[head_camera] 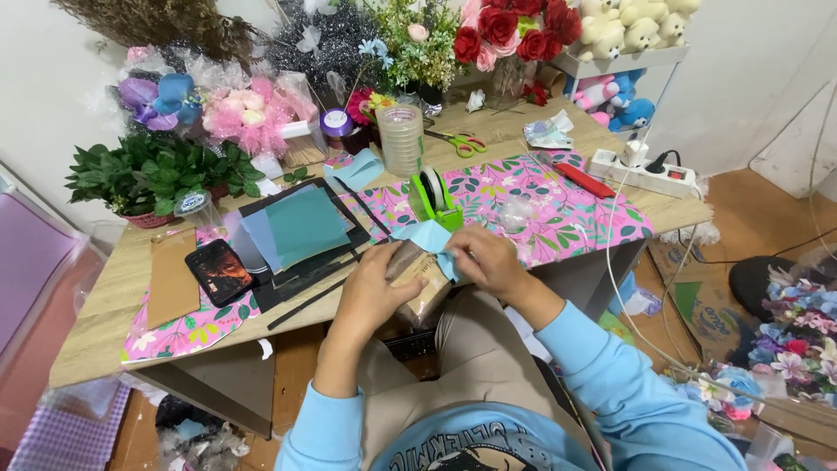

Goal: The person wraps a small rectangular box with light blue paper, folding the edges and securing them with tape. They then wrap a second, larger box with dark patterned paper, folding the sides and taping the seams.

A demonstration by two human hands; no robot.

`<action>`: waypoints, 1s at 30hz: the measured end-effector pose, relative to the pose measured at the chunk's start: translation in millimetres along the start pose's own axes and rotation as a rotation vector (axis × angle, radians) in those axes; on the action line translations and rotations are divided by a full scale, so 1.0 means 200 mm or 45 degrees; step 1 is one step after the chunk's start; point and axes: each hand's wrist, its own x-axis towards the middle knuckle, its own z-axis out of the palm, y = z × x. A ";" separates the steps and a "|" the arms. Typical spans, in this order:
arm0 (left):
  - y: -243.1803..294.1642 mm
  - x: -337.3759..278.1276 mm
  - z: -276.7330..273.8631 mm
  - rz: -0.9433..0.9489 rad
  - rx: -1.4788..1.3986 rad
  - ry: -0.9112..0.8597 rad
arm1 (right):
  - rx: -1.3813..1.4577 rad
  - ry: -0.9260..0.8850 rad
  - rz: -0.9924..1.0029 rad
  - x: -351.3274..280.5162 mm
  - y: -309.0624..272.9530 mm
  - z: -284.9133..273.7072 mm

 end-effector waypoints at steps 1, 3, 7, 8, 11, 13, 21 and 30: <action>0.00 0.00 0.01 0.001 0.000 -0.001 | -0.001 0.001 0.001 0.02 -0.02 -0.02; -0.01 -0.01 0.02 -0.022 -0.015 0.029 | 0.180 -0.086 0.179 0.05 -0.07 -0.05; 0.02 -0.04 -0.02 -0.007 -0.034 0.040 | 0.337 -0.066 0.312 0.06 -0.13 -0.06; 0.07 -0.07 -0.05 0.022 -0.081 0.094 | 0.362 -0.044 0.346 0.05 -0.13 -0.05; 0.05 -0.11 0.03 0.101 0.110 0.275 | 0.409 0.021 0.381 0.02 -0.15 -0.02; 0.00 -0.08 0.13 0.161 0.345 0.404 | 0.424 0.067 0.376 0.02 -0.15 -0.02; 0.02 -0.10 0.32 0.078 0.140 0.501 | 0.473 0.165 0.468 -0.07 -0.24 0.01; 0.08 -0.11 0.26 -0.014 0.097 0.470 | 0.483 0.230 0.412 -0.08 -0.35 0.00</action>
